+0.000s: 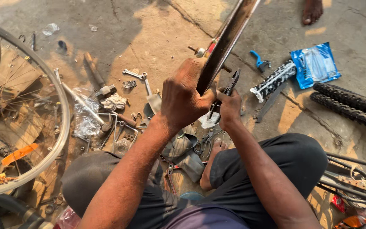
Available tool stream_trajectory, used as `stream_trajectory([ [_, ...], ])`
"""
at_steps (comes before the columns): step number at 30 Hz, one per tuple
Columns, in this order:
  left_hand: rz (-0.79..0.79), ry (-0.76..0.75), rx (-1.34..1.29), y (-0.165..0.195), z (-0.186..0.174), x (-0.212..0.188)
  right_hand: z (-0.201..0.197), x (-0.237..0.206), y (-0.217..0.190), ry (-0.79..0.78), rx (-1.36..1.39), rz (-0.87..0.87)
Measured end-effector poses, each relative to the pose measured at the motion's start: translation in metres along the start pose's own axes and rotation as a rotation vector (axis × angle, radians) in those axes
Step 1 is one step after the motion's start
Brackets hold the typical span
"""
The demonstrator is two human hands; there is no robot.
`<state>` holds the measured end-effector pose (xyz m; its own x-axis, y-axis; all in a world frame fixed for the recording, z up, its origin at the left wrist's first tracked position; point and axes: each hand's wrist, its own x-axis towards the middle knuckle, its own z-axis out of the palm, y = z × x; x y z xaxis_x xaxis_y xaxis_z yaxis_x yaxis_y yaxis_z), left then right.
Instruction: The person removes the old inner tube from a bicycle wheel, unpacks a new inner tube, and begins installing it into the tire. The person works on the ground with various tools and bicycle parts scattered around.
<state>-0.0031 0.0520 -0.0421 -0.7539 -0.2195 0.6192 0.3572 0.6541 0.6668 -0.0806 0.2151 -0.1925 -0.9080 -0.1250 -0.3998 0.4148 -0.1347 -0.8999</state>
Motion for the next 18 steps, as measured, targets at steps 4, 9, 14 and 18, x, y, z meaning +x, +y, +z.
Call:
stream_trajectory([
  [4,-0.181,-0.231,0.081,0.022,-0.013,0.018,-0.012,0.015,0.003,0.075,0.018,0.043],
  [9,-0.51,-0.712,0.3,0.017,-0.063,0.026,-0.011,0.031,0.001,0.144,0.001,0.0],
  [14,-0.261,-0.155,0.219,0.009,-0.058,0.024,0.016,0.036,-0.006,0.137,-0.084,-0.005],
  [18,-0.22,-0.234,0.279,0.004,-0.069,0.024,0.033,0.034,-0.023,0.053,-0.034,0.007],
])
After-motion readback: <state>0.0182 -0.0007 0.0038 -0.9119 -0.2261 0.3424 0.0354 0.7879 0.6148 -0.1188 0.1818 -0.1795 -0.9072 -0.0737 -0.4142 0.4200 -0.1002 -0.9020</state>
